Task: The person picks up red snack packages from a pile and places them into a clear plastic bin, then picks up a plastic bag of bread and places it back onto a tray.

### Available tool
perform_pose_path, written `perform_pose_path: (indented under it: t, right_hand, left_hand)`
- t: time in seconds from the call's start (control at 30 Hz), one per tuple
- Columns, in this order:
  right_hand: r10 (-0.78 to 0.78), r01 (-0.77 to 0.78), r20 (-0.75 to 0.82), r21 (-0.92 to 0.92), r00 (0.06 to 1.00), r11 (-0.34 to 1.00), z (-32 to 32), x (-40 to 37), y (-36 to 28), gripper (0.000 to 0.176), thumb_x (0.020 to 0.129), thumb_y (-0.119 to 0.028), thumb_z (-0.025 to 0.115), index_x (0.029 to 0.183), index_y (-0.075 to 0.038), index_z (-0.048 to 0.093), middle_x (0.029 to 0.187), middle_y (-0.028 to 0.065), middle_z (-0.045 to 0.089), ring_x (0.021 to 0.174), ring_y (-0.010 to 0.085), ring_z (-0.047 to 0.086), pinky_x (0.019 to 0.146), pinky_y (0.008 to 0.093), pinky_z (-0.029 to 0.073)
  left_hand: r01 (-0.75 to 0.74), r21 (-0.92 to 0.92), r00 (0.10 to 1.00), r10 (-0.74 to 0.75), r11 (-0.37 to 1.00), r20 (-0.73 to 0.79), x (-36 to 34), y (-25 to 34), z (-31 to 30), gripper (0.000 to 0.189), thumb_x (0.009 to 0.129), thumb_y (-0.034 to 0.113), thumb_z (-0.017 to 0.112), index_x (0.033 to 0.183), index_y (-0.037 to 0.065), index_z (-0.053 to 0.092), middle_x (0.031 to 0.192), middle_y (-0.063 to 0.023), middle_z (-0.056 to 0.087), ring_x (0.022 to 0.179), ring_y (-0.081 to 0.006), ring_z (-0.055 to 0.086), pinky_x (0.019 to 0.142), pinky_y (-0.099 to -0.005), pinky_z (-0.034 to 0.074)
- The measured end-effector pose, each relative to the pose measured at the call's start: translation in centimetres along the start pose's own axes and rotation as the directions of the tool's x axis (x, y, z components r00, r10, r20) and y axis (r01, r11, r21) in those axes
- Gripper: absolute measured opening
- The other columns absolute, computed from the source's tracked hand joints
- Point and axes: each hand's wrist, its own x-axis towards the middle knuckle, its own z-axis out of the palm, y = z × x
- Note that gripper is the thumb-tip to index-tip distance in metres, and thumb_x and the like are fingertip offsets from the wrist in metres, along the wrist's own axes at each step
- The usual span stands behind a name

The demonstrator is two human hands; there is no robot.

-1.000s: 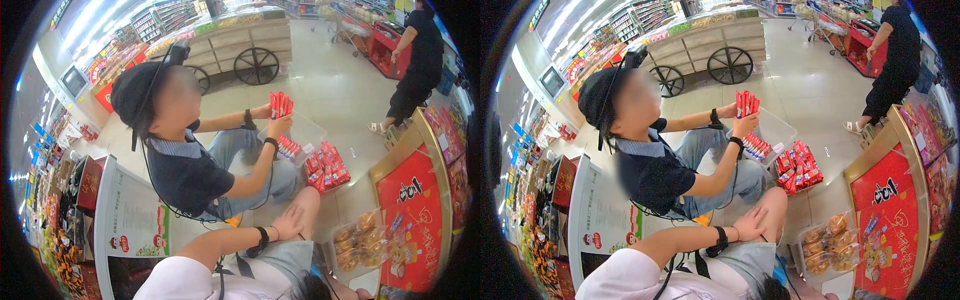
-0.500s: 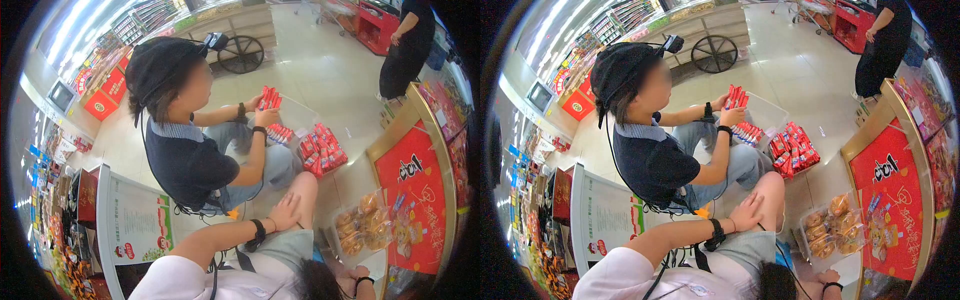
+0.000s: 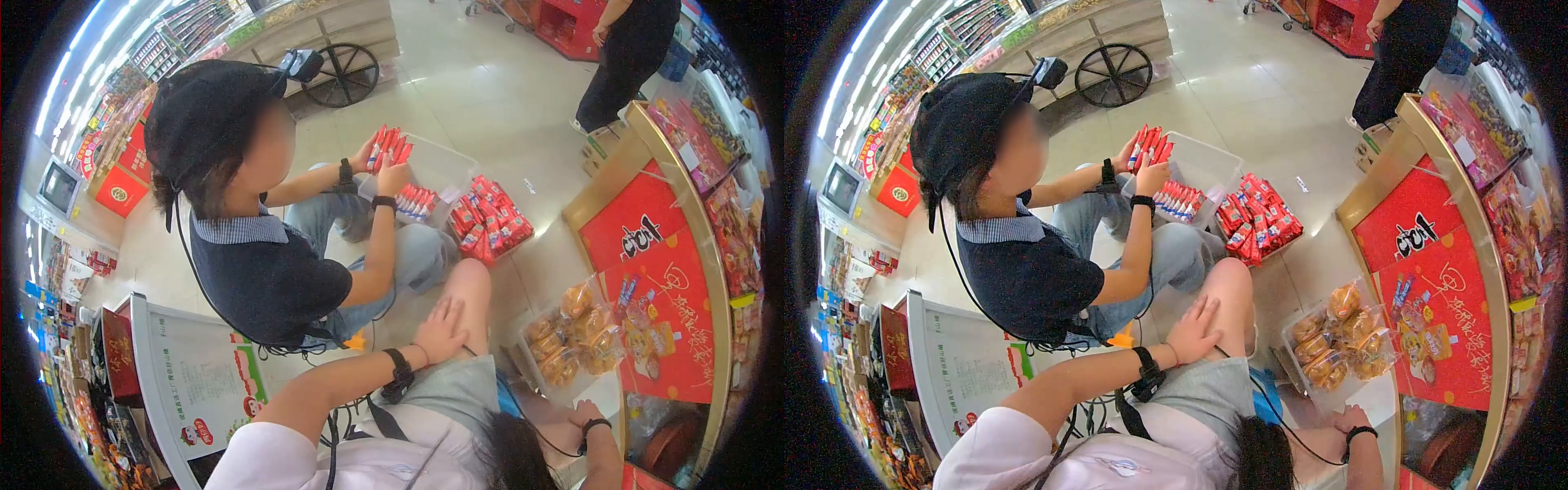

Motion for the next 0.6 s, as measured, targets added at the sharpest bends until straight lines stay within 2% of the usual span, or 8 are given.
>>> perform_pose_path:
  t: [0.07,0.13,0.17,0.27,0.37,0.47,0.5,0.6]
  right_hand:
    - [0.066,-0.052,0.197,-0.072,0.978,0.996,-1.7,0.0,-0.7,0.044,0.071,-0.038,0.056,0.098,-0.004,0.068,0.107,0.0192,0.063,0.105,0.0358,0.057,0.089,0.0397,0.046]
    - [0.101,-0.027,0.36,-0.206,0.927,0.978,-3.4,-0.2,-1.9,0.047,0.072,-0.039,0.056,0.102,-0.005,0.067,0.109,0.0179,0.062,0.105,0.0339,0.058,0.089,0.0391,0.046]
    - [0.088,0.027,0.392,-0.279,0.916,0.96,-4.0,-0.4,-2.7,0.046,0.074,-0.036,0.059,0.107,-0.005,0.064,0.112,0.0154,0.062,0.105,0.0294,0.059,0.092,0.0378,0.046]
    - [0.067,0.067,0.347,-0.362,0.935,0.93,-3.3,0.2,-2.5,0.047,0.075,-0.041,0.059,0.105,-0.006,0.066,0.112,0.0152,0.062,0.104,0.0283,0.06,0.09,0.0368,0.046]
    - [-0.101,0.13,0.114,-0.282,0.988,0.951,-1.5,0.8,-0.4,0.056,0.075,-0.052,0.056,0.104,-0.005,0.066,0.113,0.0164,0.061,0.102,0.0291,0.06,0.089,0.038,0.046]
    - [0.104,-0.061,0.32,-0.144,0.942,0.988,-6.0,-0.9,-3.5,0.056,0.073,-0.051,0.057,0.102,-0.004,0.066,0.109,0.0183,0.063,0.104,0.0314,0.059,0.09,0.0371,0.045]
    - [0.129,-0.081,0.331,-0.154,0.935,0.985,-5.6,-0.3,-3.1,0.056,0.074,-0.052,0.056,0.104,-0.006,0.066,0.109,0.0172,0.063,0.104,0.0307,0.059,0.09,0.0368,0.044]
    - [0.093,-0.049,0.339,-0.137,0.936,0.989,-6.6,-1.3,-2.9,0.064,0.077,-0.058,0.051,0.093,0.001,0.068,0.098,0.0201,0.065,0.091,0.0301,0.063,0.079,0.0396,0.05]
  left_hand:
    - [-0.007,-0.022,1.0,0.008,1.0,0.005,-0.1,-0.2,-0.2,0.069,0.083,0.038,0.052,0.141,0.011,0.028,0.144,-0.025,0.023,0.131,-0.0422,0.028,0.105,-0.0457,0.029]
    - [-0.007,-0.038,1.0,0.007,0.999,0.002,-0.3,-0.4,-0.2,0.069,0.083,0.038,0.052,0.141,0.011,0.028,0.144,-0.0248,0.023,0.131,-0.0426,0.028,0.106,-0.0449,0.028]
    - [-0.007,-0.042,1.0,0.007,0.999,0.001,-0.4,-0.5,-0.3,0.069,0.083,0.038,0.052,0.141,0.011,0.028,0.144,-0.0248,0.023,0.131,-0.0425,0.028,0.106,-0.0448,0.028]
    - [0.013,-0.036,1.0,-0.013,0.999,0.003,-0.4,-0.7,-0.3,0.069,0.083,0.038,0.053,0.141,0.01,0.027,0.144,-0.025,0.023,0.13,-0.0425,0.028,0.106,-0.0446,0.028]
    - [0.012,-0.028,1.0,-0.012,1.0,-0.003,-0.5,-0.7,0.0,0.069,0.083,0.038,0.052,0.141,0.01,0.027,0.143,-0.0254,0.024,0.13,-0.0427,0.029,0.106,-0.0446,0.028]
    - [-0.024,-0.026,1.0,0.023,0.999,-0.012,-0.5,-1.1,0.0,0.069,0.084,0.039,0.051,0.141,0.01,0.027,0.143,-0.0258,0.024,0.13,-0.043,0.028,0.106,-0.0449,0.027]
    - [-0.037,-0.031,0.999,0.037,0.999,-0.018,-0.5,-1.1,0.1,0.068,0.084,0.039,0.051,0.141,0.01,0.027,0.143,-0.0259,0.024,0.13,-0.0431,0.028,0.106,-0.045,0.027]
    - [-0.019,-0.018,1.0,0.019,1.0,-0.002,-0.4,-0.7,-0.1,0.069,0.084,0.04,0.051,0.141,0.009,0.026,0.143,-0.0262,0.024,0.13,-0.0433,0.028,0.106,-0.0455,0.027]
